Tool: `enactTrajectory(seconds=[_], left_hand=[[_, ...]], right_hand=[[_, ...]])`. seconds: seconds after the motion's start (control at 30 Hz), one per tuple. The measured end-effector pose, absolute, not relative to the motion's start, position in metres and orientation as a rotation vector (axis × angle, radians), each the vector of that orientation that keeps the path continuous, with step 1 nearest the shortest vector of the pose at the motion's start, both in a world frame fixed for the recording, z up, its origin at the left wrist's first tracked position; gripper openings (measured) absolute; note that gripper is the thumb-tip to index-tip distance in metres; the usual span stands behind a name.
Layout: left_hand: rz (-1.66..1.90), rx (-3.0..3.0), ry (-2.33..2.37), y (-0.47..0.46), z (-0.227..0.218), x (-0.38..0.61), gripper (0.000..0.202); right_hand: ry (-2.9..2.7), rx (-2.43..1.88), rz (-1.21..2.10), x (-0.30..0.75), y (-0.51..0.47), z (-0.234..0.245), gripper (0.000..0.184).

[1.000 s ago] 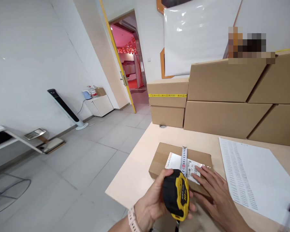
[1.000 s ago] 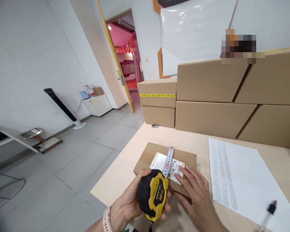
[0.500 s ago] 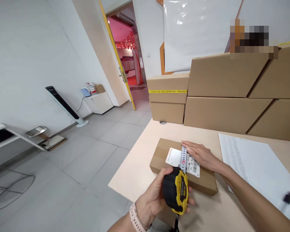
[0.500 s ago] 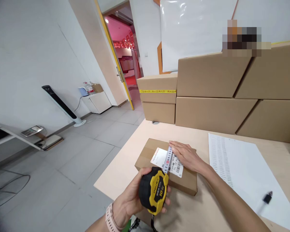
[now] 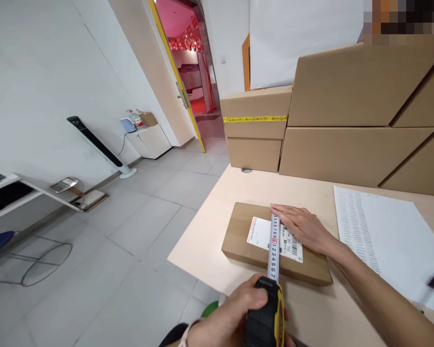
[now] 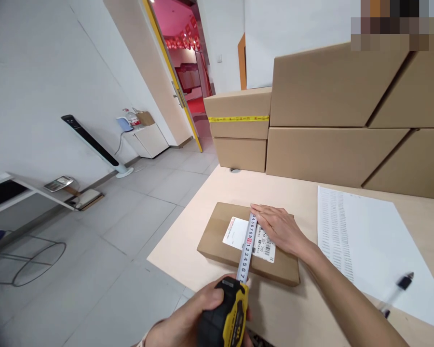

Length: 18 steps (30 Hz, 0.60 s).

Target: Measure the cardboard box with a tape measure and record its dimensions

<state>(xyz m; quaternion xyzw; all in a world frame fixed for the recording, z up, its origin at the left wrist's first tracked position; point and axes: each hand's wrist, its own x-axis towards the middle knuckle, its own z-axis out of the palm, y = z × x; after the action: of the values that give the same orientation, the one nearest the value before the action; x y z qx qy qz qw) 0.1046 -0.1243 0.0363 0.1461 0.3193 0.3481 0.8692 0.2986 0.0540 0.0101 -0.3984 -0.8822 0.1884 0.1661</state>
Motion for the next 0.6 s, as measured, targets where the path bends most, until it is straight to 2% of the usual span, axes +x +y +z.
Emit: enactTrajectory(seconds=[0.13, 0.47, 0.6], left_hand=[[0.741, 0.338, 0.659, -0.124, 0.028, 0.102, 0.060], [0.780, 0.319, 0.673, -0.071, 0.020, 0.130, 0.054], [0.870, 0.309, 0.648, -0.075, 0.020, 0.150, 0.068]], right_hand=[[-2.475, -1.181, 0.491, 0.302, 0.054, 0.006, 0.047], [-2.392, -1.337, 0.428, 0.317, 0.097, 0.007, 0.049], [-2.389, -1.274, 0.492, 0.320, 0.105, 0.012, 0.049]])
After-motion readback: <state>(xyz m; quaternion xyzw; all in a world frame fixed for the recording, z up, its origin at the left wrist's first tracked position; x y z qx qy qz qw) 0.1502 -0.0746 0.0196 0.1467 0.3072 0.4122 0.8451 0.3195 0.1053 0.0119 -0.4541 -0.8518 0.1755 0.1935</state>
